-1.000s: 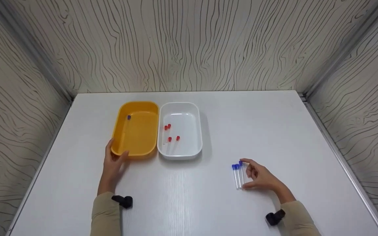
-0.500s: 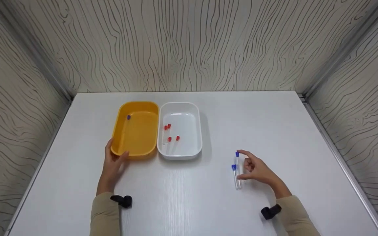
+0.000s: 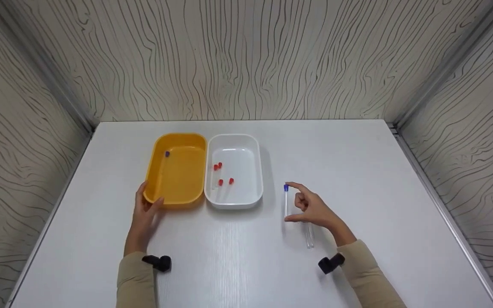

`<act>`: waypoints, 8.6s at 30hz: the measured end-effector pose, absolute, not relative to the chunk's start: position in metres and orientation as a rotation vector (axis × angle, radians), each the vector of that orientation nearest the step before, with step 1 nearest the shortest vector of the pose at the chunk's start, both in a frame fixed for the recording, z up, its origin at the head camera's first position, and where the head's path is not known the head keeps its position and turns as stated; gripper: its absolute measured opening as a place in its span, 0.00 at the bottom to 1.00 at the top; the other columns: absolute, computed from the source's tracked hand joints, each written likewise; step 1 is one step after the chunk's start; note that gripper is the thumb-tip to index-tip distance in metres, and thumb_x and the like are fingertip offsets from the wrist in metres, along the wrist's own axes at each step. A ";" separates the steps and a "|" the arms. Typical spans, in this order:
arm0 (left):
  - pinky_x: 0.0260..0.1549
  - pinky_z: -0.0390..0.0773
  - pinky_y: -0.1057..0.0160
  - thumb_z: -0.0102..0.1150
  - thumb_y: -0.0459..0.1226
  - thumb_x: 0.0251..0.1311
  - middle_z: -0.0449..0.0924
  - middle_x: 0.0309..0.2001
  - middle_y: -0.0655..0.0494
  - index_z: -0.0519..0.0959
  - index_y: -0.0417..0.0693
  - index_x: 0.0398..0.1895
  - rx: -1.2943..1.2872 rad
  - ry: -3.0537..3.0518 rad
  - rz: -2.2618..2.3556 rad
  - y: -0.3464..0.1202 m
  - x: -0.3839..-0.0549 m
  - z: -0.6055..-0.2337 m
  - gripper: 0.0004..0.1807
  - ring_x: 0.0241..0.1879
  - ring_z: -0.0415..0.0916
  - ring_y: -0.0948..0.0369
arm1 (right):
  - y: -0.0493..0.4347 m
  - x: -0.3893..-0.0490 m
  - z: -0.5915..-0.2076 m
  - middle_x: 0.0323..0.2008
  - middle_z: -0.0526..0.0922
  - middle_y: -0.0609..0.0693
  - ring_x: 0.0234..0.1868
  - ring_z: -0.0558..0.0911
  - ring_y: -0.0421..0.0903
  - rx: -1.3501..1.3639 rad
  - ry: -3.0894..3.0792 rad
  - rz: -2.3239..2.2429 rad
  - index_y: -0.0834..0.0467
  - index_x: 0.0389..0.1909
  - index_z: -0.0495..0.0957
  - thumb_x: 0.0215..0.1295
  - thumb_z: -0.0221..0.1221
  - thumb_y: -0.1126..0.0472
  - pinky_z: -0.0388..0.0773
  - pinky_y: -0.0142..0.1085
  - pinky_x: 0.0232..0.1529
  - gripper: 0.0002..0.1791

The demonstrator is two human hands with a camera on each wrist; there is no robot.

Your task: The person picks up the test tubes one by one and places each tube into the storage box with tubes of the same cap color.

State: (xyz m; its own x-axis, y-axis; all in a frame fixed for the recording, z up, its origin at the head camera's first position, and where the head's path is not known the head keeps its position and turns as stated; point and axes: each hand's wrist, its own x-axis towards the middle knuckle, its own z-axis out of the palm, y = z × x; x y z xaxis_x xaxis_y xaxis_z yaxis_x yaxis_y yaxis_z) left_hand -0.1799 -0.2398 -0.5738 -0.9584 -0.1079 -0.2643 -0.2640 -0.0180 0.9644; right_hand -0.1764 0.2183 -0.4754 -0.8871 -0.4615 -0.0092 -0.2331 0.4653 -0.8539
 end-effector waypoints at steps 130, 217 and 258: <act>0.78 0.49 0.54 0.57 0.45 0.65 0.42 0.79 0.60 0.46 0.74 0.74 -0.480 2.138 2.144 -0.240 -0.184 -0.578 0.40 0.78 0.47 0.59 | 0.033 -0.225 -0.499 0.20 0.66 0.43 0.23 0.64 0.35 -0.759 2.578 -1.239 0.60 0.56 0.74 0.57 0.67 0.54 0.69 0.31 0.40 0.28; 0.78 0.49 0.54 0.56 0.46 0.66 0.44 0.79 0.61 0.47 0.77 0.73 -0.493 2.073 2.188 -0.238 -0.182 -0.575 0.39 0.77 0.48 0.60 | 0.305 -0.158 -0.568 0.26 0.70 0.52 0.24 0.60 0.29 -0.582 2.586 -1.103 0.60 0.68 0.63 0.35 0.79 0.52 0.59 0.24 0.24 0.55; 0.77 0.52 0.55 0.57 0.46 0.65 0.46 0.79 0.60 0.47 0.79 0.72 -0.480 2.080 2.185 -0.239 -0.181 -0.577 0.39 0.75 0.51 0.62 | 0.305 -0.158 -0.566 0.27 0.71 0.55 0.23 0.62 0.38 -0.571 2.545 -1.142 0.60 0.65 0.65 0.40 0.76 0.58 0.59 0.24 0.24 0.48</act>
